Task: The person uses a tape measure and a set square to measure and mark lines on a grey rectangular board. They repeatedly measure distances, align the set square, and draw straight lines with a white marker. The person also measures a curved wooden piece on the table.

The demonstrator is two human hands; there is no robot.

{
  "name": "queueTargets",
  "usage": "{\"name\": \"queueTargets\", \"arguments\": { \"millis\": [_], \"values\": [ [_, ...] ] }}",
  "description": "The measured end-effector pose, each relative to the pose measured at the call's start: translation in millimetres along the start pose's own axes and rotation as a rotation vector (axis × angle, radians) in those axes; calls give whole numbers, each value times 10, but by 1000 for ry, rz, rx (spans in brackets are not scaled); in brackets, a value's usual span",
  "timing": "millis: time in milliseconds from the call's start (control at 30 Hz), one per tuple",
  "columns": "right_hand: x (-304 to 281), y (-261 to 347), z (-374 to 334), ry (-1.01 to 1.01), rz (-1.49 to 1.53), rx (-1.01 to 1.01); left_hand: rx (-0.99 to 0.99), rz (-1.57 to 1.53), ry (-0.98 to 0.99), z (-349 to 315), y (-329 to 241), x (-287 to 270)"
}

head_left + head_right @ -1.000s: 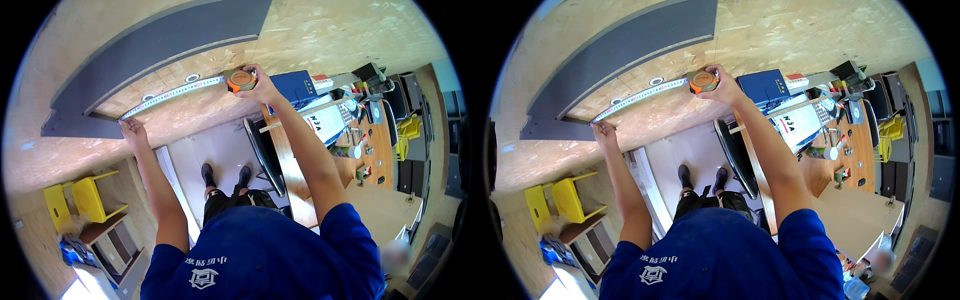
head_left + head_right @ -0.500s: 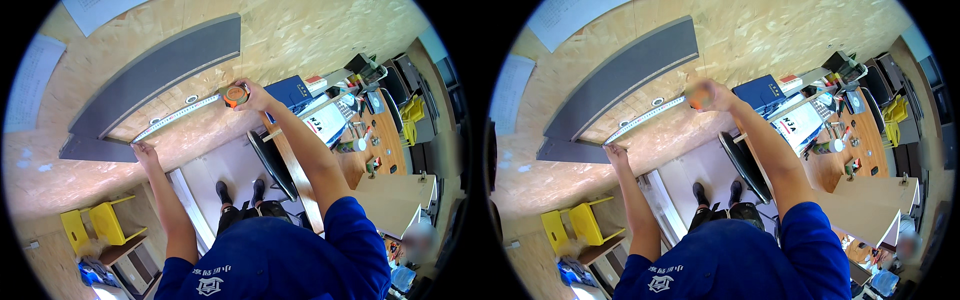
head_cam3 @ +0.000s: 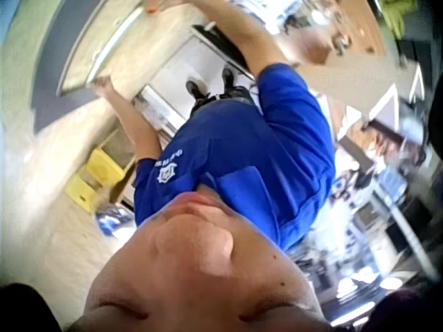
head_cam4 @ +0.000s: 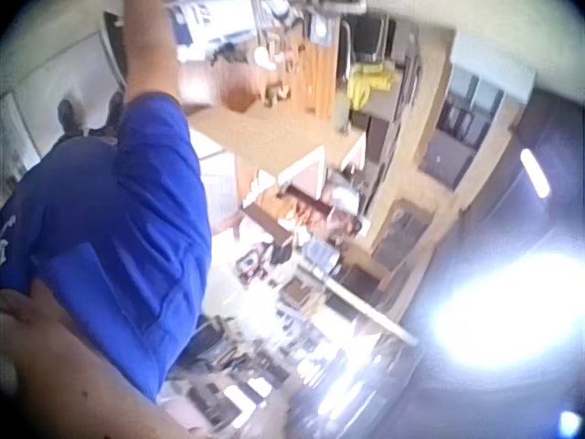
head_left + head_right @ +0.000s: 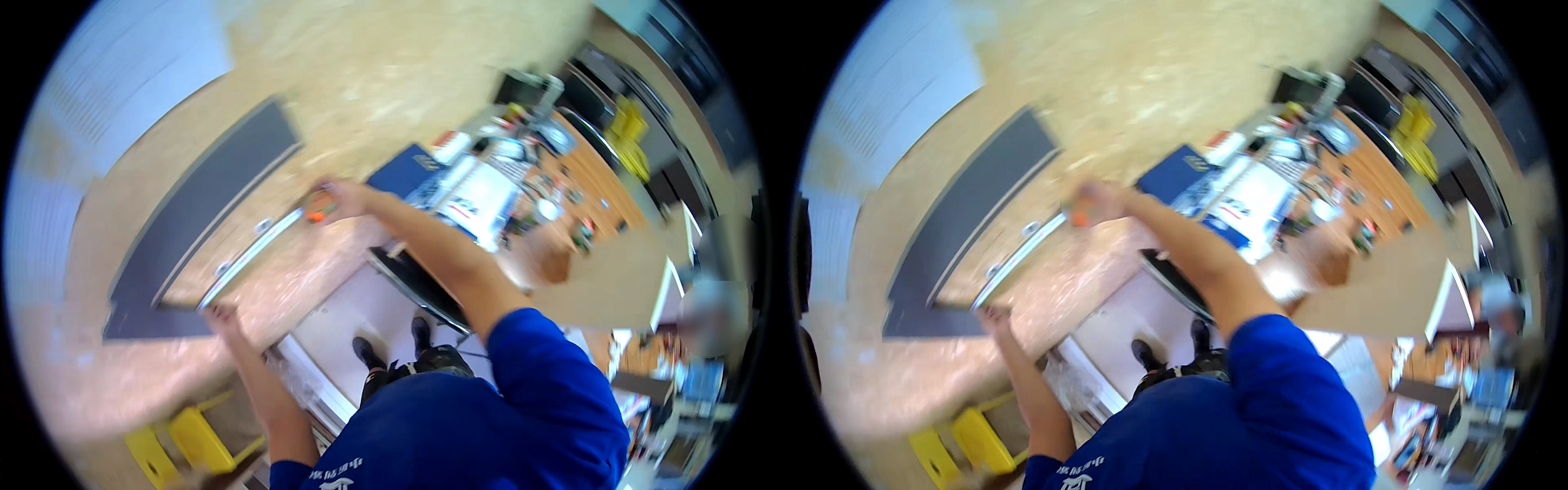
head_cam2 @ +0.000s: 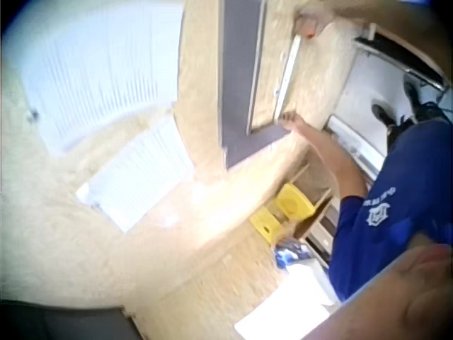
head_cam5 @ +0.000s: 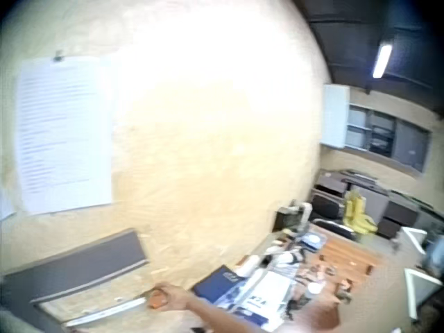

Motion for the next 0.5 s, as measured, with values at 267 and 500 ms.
{"name": "queueTargets", "arguments": {
  "millis": [267,500],
  "values": [
    [19,667,-1682,-341,-82,42,-6,-60,-20,-1275,262,448],
    [865,879,-3433,-407,263,574,-316,541,250,-2545,864,523]
  ]
}}
Point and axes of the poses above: each hand's wrist, its own z-axis towards the middle knuckle, its own x-axis out of the palm, y = z × x, the point moved 6 cm from there along z, towards the middle knuckle, and after that the axes turned 2 degrees about -x, right-handed, at the moved point
